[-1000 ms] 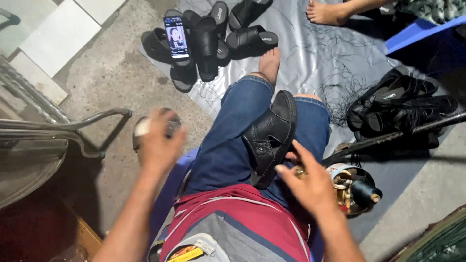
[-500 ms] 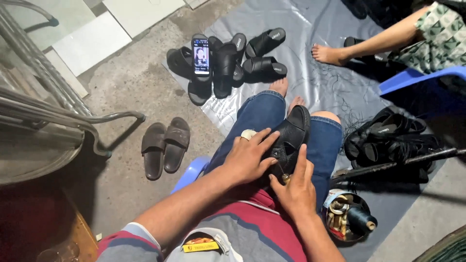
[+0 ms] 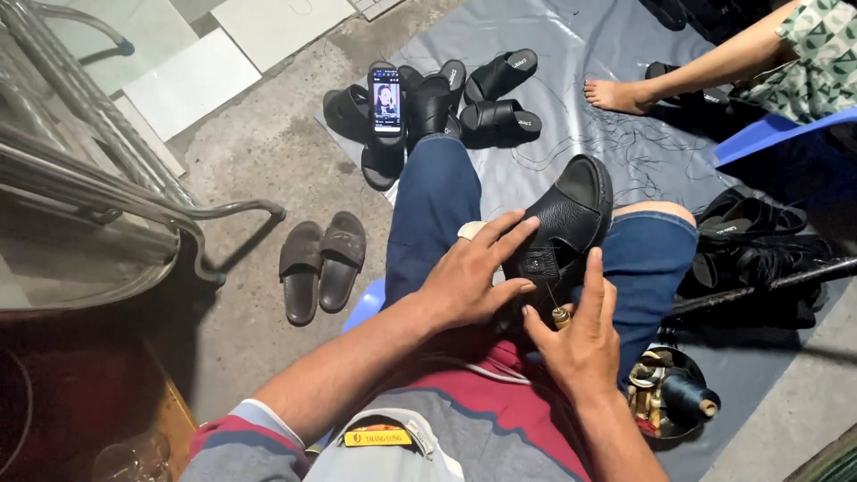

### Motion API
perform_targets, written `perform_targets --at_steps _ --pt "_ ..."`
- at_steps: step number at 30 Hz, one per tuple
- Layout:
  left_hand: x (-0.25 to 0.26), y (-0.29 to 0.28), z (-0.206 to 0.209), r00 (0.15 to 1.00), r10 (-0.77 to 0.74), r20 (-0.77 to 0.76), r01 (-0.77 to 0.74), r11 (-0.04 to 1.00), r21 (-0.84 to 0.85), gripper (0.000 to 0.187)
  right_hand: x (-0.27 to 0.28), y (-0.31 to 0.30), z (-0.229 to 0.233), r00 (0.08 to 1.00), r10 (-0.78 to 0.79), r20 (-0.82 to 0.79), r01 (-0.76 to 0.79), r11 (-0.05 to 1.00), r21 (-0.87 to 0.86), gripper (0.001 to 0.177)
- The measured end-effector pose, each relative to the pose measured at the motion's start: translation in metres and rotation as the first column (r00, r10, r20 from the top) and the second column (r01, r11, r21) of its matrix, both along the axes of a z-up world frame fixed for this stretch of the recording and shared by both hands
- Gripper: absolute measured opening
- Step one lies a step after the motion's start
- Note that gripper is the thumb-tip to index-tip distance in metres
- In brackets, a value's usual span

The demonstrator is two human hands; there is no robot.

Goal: Hand-stitching a leather sandal upper to its sole using a needle and thread.

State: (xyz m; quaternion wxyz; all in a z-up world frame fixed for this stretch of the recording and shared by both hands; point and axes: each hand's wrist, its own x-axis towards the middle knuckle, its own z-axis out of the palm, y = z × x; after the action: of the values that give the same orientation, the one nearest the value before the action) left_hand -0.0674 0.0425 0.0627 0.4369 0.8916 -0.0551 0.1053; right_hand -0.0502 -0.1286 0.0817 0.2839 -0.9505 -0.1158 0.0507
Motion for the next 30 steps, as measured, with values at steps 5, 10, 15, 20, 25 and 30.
perform_targets --at_steps 5,10,15,20,25,30 --pt "0.001 -0.003 -0.006 0.964 -0.027 -0.266 0.035 0.999 0.025 0.069 0.0 -0.007 -0.021 0.988 0.001 -0.152 -0.014 0.996 -0.083 0.101" --pt "0.016 -0.007 0.004 0.885 -0.026 -0.466 0.091 0.989 0.117 0.068 0.011 -0.015 -0.02 0.947 -0.019 -0.321 -0.023 0.991 -0.128 0.104" --pt "0.039 -0.015 0.021 0.829 -0.007 -0.559 0.156 0.963 0.218 0.067 0.04 -0.035 -0.007 0.932 0.13 -0.339 -0.151 0.988 -0.036 0.099" --pt "0.047 -0.029 0.011 0.946 0.119 -0.302 -0.061 0.979 0.193 0.063 0.078 -0.049 0.025 0.802 0.101 -0.589 -0.165 0.985 -0.056 0.066" --pt "0.072 -0.034 -0.003 0.983 -0.04 -0.181 0.081 0.971 0.226 0.082 0.1 -0.07 0.028 0.87 0.329 -0.368 -0.344 0.939 0.028 0.047" --pt "0.095 -0.029 -0.01 0.95 -0.189 -0.25 0.236 0.956 0.174 0.084 0.121 -0.079 0.035 0.854 0.441 -0.277 -0.447 0.893 0.045 0.043"
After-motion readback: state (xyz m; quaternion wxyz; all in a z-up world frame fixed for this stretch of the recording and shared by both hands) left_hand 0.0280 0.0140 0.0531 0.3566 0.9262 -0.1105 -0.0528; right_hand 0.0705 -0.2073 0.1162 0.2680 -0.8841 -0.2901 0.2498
